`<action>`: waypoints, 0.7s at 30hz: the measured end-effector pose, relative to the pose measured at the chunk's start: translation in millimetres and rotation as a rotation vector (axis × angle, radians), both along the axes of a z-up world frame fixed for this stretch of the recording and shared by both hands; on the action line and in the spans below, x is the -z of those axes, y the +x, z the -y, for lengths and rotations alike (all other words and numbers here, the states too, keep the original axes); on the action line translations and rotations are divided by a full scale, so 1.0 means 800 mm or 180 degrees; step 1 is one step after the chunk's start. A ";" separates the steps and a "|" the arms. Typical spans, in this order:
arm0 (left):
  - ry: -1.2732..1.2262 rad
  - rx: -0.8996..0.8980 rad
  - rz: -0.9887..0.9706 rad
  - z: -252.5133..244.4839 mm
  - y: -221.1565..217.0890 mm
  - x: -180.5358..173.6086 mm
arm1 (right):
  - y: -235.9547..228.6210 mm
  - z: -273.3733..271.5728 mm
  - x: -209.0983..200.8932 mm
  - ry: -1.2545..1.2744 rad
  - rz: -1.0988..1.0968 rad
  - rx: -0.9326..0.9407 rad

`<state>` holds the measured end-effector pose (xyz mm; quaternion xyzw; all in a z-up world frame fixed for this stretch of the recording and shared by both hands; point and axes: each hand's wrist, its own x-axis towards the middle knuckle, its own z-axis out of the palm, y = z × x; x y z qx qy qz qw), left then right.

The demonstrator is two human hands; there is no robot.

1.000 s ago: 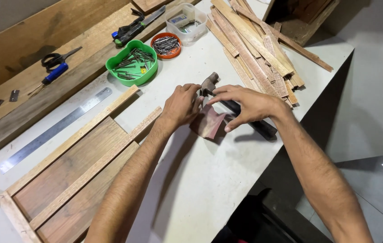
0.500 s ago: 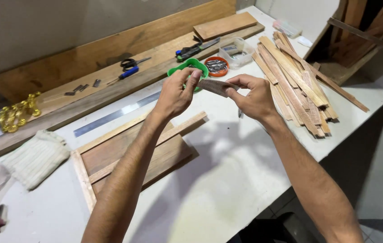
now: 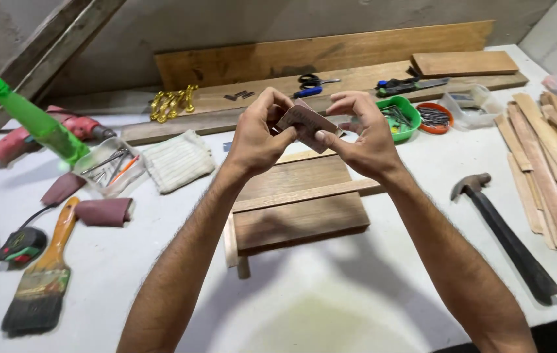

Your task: The person assembles a small wooden frame on a workbench. They position thin wood strips around a wooden panel, hammer nails into the joints, measure a strip with a steel ruler, sand a piece with a sanding block, and press the strips into place while fastening them.

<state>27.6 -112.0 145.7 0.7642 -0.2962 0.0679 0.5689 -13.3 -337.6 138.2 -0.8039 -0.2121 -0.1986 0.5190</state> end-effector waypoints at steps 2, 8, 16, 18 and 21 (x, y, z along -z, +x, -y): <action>-0.0196 0.0024 -0.0122 -0.030 -0.010 0.000 | 0.007 -0.028 -0.004 0.0062 -0.0085 -0.0391; -0.0329 -0.0038 -0.0028 -0.115 -0.013 0.057 | 0.059 -0.081 0.065 0.0020 -0.1280 -0.1650; 0.1260 -0.1110 0.0046 -0.195 -0.032 0.157 | 0.057 -0.169 0.119 -0.1945 0.0489 -0.1146; 0.1719 -0.1173 0.0371 -0.205 -0.029 0.196 | 0.065 -0.177 0.149 -0.2506 0.0840 -0.1125; 0.1830 -0.1025 0.0541 -0.199 -0.045 0.193 | 0.071 -0.170 0.176 -0.2810 0.0875 -0.0978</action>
